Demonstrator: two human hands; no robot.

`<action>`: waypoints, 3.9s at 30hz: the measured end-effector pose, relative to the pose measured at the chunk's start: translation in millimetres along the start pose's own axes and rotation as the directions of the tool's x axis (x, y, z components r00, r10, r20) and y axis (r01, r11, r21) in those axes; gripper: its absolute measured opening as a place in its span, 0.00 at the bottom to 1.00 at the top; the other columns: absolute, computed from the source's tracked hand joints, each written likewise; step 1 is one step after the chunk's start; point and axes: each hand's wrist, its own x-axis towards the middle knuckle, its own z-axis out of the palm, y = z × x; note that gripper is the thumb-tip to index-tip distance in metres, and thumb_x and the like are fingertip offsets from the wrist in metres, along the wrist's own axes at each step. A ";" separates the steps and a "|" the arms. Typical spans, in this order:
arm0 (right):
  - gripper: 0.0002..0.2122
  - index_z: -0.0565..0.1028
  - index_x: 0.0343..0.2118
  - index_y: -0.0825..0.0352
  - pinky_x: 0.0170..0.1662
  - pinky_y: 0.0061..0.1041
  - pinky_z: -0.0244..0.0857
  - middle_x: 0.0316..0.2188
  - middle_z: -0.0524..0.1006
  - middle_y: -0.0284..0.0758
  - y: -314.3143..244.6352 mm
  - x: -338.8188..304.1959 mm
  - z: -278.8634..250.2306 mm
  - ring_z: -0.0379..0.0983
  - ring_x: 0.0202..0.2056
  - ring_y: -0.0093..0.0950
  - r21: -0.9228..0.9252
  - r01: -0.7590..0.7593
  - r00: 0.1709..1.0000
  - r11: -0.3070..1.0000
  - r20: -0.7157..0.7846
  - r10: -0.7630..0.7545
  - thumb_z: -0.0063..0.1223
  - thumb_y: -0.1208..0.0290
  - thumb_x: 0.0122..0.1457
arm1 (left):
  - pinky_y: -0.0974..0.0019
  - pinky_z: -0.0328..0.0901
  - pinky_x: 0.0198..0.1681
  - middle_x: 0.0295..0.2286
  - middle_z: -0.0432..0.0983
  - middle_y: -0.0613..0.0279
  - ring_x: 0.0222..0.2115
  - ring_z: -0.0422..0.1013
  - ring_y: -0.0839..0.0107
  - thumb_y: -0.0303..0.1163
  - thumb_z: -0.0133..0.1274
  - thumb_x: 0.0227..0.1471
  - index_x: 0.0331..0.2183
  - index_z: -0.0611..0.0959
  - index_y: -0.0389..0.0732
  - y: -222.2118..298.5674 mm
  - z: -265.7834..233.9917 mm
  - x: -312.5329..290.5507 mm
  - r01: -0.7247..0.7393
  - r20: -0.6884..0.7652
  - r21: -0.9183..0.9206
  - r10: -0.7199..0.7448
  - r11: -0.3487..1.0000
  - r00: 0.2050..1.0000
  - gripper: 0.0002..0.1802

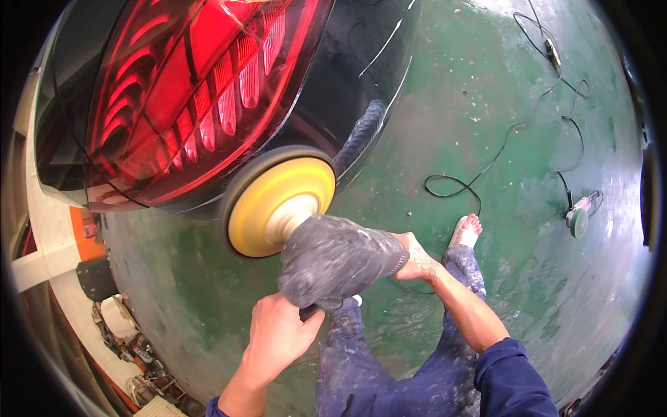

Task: The person uses a rotary polisher with a yellow pad to buff the rear bumper and trunk area of a black car. They move the tool across the surface in overlapping passes, occasionally pausing to wipe the area with their hand.

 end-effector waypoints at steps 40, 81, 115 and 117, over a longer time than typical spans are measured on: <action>0.24 0.78 0.46 0.70 0.46 0.27 0.73 0.38 0.84 0.42 -5.5 10.8 -4.1 0.81 0.41 0.26 -0.089 0.043 0.999 0.995 -0.025 -0.045 0.66 0.76 0.41 | 0.48 0.72 0.32 0.26 0.81 0.48 0.28 0.78 0.44 0.31 0.63 0.44 0.43 0.82 0.41 -0.6 -5.4 7.1 -0.019 0.016 0.004 0.019 1.000 1.000 0.20; 0.28 0.77 0.51 0.68 0.52 0.27 0.73 0.45 0.83 0.40 14.4 22.3 114.4 0.81 0.47 0.30 -0.099 -0.039 0.967 0.994 -0.253 0.013 0.72 0.72 0.43 | 0.55 0.71 0.26 0.24 0.80 0.53 0.24 0.77 0.50 0.33 0.66 0.40 0.34 0.86 0.41 -142.5 0.0 -1.0 -0.173 -0.344 0.188 0.230 0.967 0.910 0.15; 0.19 0.74 0.35 0.70 0.38 0.35 0.72 0.30 0.78 0.44 -44.8 15.2 106.2 0.79 0.34 0.45 -0.491 -0.071 0.970 0.868 -0.238 -0.055 0.70 0.72 0.39 | 0.58 0.72 0.35 0.29 0.84 0.55 0.31 0.80 0.57 0.34 0.70 0.35 0.31 0.87 0.41 -196.7 9.7 -1.3 -0.249 -0.594 -0.114 0.135 0.962 0.793 0.16; 0.20 0.73 0.34 0.68 0.39 0.34 0.72 0.32 0.79 0.43 -35.2 2.3 104.1 0.79 0.35 0.43 -0.420 -0.092 0.949 0.903 -0.311 -0.047 0.71 0.70 0.37 | 0.58 0.71 0.31 0.26 0.83 0.56 0.28 0.79 0.55 0.35 0.70 0.34 0.29 0.87 0.42 -178.7 9.4 3.0 -0.257 -0.586 -0.056 0.177 0.965 0.790 0.15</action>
